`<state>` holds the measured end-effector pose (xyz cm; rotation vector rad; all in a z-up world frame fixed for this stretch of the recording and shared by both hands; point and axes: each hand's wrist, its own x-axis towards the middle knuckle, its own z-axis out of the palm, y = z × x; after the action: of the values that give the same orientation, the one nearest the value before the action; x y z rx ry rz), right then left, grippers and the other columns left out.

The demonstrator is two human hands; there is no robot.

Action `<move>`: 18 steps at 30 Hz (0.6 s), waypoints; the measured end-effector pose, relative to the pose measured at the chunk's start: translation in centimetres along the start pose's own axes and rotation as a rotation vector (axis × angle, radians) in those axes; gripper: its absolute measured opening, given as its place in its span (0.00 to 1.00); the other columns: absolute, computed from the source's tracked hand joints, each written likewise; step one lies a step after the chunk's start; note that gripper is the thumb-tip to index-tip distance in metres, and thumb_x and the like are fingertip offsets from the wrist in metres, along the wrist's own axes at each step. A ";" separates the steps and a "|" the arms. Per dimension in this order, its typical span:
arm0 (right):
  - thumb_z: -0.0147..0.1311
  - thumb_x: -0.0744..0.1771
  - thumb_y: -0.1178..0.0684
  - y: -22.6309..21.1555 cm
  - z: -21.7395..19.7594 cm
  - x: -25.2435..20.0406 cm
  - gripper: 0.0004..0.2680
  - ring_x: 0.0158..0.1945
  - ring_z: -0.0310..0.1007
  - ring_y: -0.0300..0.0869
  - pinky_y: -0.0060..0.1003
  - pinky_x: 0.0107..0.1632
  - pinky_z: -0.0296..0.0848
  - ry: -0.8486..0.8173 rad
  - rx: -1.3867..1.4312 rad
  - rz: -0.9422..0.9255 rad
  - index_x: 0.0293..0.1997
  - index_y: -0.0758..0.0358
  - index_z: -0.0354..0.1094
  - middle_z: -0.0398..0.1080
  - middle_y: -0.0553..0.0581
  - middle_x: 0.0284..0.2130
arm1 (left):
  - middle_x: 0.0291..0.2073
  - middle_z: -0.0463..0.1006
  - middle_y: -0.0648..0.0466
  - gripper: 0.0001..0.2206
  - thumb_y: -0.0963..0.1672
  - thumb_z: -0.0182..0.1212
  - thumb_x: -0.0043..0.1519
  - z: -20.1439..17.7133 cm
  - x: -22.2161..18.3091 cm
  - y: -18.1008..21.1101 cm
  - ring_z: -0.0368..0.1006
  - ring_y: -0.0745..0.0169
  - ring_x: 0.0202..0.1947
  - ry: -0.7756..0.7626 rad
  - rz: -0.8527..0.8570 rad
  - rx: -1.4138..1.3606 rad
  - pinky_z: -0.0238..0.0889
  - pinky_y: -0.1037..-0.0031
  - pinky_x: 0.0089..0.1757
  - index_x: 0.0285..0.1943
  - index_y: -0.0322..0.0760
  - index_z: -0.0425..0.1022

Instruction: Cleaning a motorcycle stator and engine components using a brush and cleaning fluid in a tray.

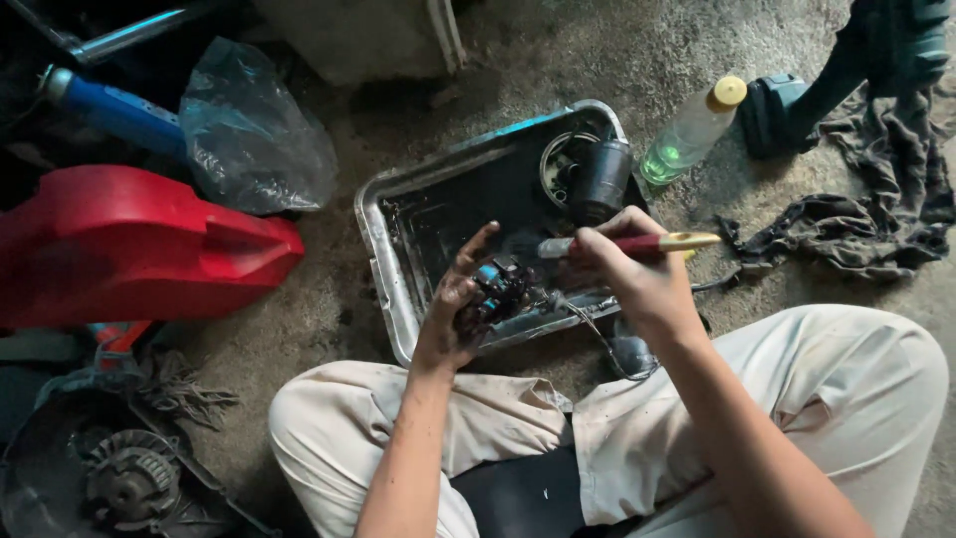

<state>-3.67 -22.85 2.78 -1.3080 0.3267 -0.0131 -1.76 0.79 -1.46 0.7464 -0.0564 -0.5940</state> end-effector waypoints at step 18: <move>0.59 0.69 0.54 0.0 0.6 -0.5 0.09 0.31 0.70 0.30 0.28 0.33 0.68 0.082 -0.154 -0.004 0.31 0.62 0.67 0.72 0.48 0.27 | 0.70 0.63 0.32 0.37 0.58 0.57 0.60 1.2 1.5 -0.4 0.58 0.33 0.71 0.085 -0.096 -0.504 0.50 0.42 0.67 0.70 0.28 0.63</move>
<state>-4.04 -22.20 3.06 -1.4632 0.4013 -0.0459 -1.02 -0.94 -1.07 0.2848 0.2031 -0.6339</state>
